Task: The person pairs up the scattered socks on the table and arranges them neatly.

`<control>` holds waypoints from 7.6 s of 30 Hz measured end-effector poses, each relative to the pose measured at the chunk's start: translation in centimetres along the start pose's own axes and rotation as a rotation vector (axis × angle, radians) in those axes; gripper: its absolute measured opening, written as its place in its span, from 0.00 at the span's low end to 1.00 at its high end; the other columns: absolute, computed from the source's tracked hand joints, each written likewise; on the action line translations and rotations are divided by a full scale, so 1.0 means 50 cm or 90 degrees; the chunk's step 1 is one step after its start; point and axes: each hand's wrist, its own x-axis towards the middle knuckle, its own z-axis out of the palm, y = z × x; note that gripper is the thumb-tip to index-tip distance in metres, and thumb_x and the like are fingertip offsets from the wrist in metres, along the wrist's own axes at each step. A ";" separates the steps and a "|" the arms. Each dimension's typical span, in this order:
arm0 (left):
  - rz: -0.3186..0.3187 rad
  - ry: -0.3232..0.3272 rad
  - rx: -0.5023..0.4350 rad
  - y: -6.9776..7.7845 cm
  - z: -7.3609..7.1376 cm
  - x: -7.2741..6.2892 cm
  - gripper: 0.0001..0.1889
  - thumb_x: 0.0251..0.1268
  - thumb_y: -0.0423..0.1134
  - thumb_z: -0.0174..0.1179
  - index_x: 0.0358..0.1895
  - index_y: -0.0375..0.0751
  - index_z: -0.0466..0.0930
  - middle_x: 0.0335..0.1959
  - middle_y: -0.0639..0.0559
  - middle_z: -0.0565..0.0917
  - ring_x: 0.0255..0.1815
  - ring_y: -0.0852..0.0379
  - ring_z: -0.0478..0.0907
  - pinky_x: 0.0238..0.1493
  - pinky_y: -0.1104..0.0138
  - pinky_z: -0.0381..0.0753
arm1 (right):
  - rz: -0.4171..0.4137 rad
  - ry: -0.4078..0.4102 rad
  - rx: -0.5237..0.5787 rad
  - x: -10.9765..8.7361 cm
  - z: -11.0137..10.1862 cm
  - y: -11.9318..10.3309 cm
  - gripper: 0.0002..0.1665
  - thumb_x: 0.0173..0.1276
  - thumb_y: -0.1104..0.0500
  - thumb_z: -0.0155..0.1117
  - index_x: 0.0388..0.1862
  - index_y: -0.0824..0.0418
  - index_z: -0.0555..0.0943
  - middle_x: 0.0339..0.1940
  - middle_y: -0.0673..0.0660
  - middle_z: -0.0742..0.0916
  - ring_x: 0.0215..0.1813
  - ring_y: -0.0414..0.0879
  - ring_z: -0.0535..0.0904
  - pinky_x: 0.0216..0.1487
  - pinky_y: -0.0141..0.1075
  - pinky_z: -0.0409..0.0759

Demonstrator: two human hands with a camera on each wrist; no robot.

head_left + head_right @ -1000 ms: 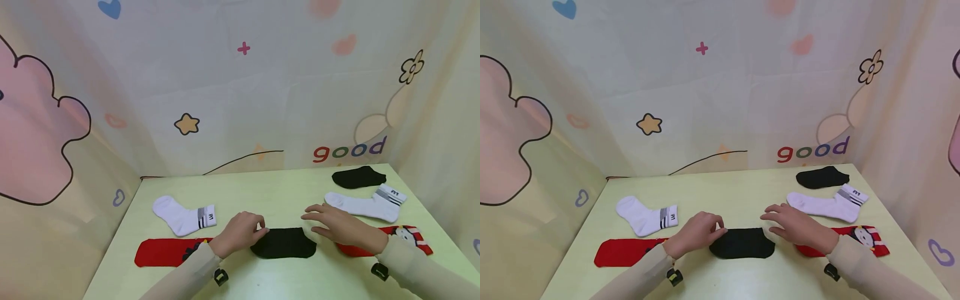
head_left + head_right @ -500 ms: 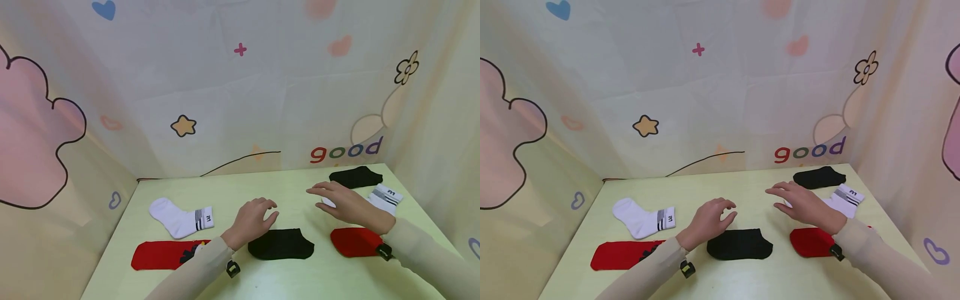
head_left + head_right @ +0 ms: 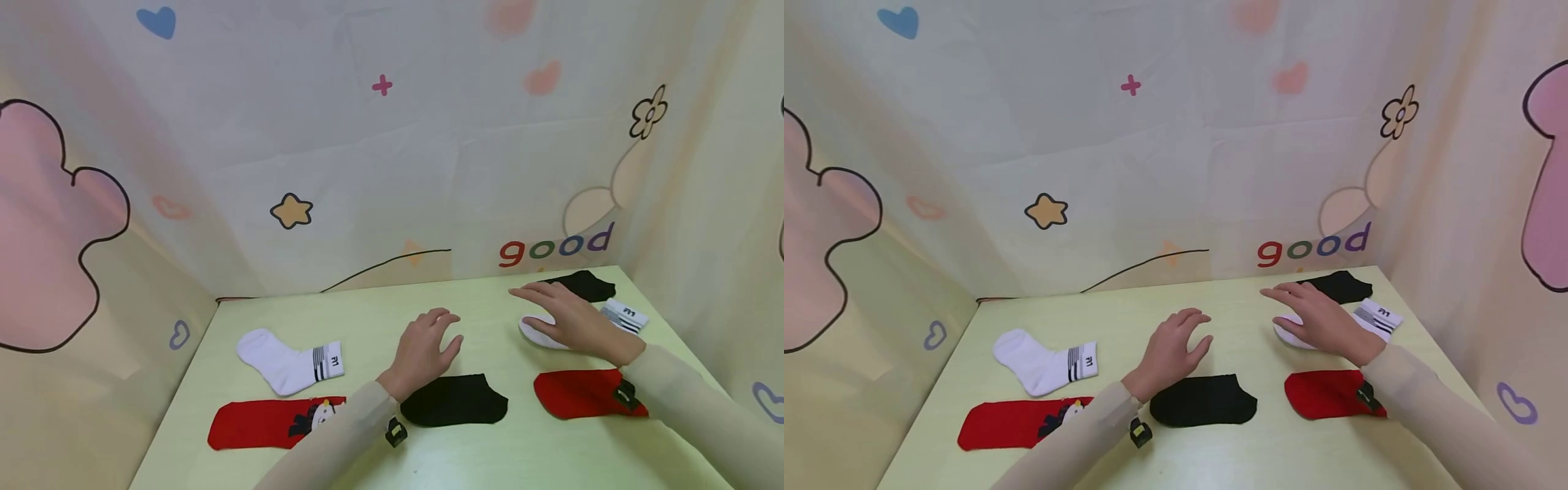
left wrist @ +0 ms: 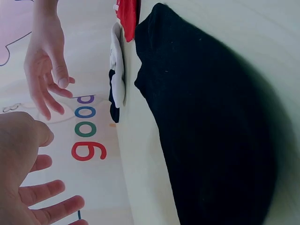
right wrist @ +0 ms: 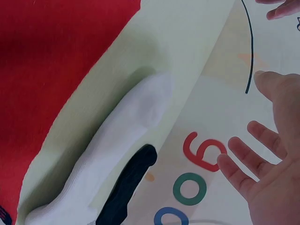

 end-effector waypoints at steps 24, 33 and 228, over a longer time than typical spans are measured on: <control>-0.049 -0.019 0.010 0.012 0.048 0.057 0.18 0.75 0.49 0.59 0.62 0.47 0.81 0.64 0.47 0.80 0.57 0.49 0.81 0.53 0.56 0.82 | 0.053 0.023 -0.025 0.001 -0.009 0.100 0.37 0.63 0.61 0.77 0.70 0.64 0.75 0.66 0.69 0.80 0.63 0.68 0.75 0.59 0.66 0.75; -0.065 -0.051 0.022 0.031 0.065 0.101 0.20 0.77 0.52 0.56 0.65 0.51 0.79 0.64 0.50 0.80 0.55 0.51 0.80 0.50 0.58 0.81 | 0.094 -0.005 -0.020 -0.003 -0.015 0.146 0.37 0.64 0.61 0.76 0.71 0.62 0.74 0.67 0.69 0.79 0.66 0.70 0.73 0.63 0.69 0.70; -0.196 -0.327 0.058 0.137 0.244 0.314 0.28 0.80 0.64 0.41 0.78 0.65 0.65 0.78 0.67 0.66 0.76 0.55 0.65 0.76 0.49 0.60 | 0.251 0.138 -0.010 -0.011 -0.002 0.309 0.12 0.62 0.75 0.61 0.43 0.74 0.87 0.39 0.74 0.84 0.36 0.63 0.79 0.38 0.56 0.76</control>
